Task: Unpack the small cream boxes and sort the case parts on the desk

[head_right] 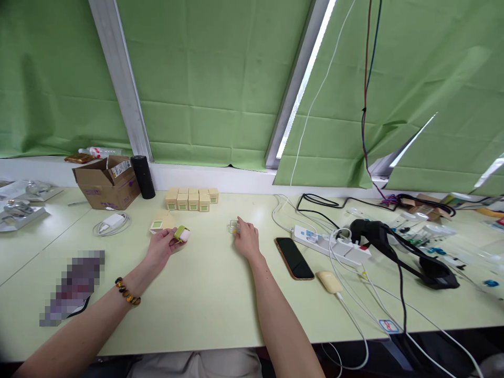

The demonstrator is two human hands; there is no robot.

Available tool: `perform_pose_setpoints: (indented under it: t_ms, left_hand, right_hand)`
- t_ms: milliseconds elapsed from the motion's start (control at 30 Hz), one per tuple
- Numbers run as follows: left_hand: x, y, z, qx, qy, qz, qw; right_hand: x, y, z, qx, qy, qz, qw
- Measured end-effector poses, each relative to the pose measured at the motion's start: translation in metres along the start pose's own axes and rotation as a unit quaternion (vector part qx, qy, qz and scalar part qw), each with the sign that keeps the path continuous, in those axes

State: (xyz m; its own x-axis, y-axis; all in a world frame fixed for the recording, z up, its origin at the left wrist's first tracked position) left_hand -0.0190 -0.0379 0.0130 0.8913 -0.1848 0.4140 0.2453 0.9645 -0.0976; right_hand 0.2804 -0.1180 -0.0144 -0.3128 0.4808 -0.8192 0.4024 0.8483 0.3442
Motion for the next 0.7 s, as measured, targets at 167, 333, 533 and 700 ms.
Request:
perform_pose_setpoints:
  t_ms: [167, 333, 533, 700]
  left_hand:
    - [0.002, -0.002, 0.001, -0.022, -0.027, -0.009, 0.999]
    - [0.008, -0.009, 0.005, -0.042, -0.06, -0.047, 0.996]
    - [0.015, -0.017, 0.008, 0.049, -0.077, -0.118, 0.989]
    - [0.023, -0.026, 0.001, 0.115, -0.02, -0.146, 0.982]
  right_hand:
    - [-0.019, -0.006, -0.022, -0.111, 0.01, 0.148, 0.983]
    - [-0.017, -0.033, -0.074, -0.253, 0.101, 0.198, 0.941]
    - [0.007, -0.062, -0.124, -0.116, 0.314, 0.07, 0.939]
    - [0.009, -0.067, -0.135, -0.058, 0.375, 0.011, 0.925]
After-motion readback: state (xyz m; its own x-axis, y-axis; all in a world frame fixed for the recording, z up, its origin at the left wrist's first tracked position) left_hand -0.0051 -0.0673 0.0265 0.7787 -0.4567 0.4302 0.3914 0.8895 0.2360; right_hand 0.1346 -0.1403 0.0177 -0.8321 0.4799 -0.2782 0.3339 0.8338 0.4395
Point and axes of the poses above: each hand's wrist, its own y-axis towards the middle knuckle, its own x-axis out of the palm, z = x × y, the point moved 1 cm from there along y, towards the middle knuckle, and after that the axes turned 3 degrees about x, right-handed, at the moved point
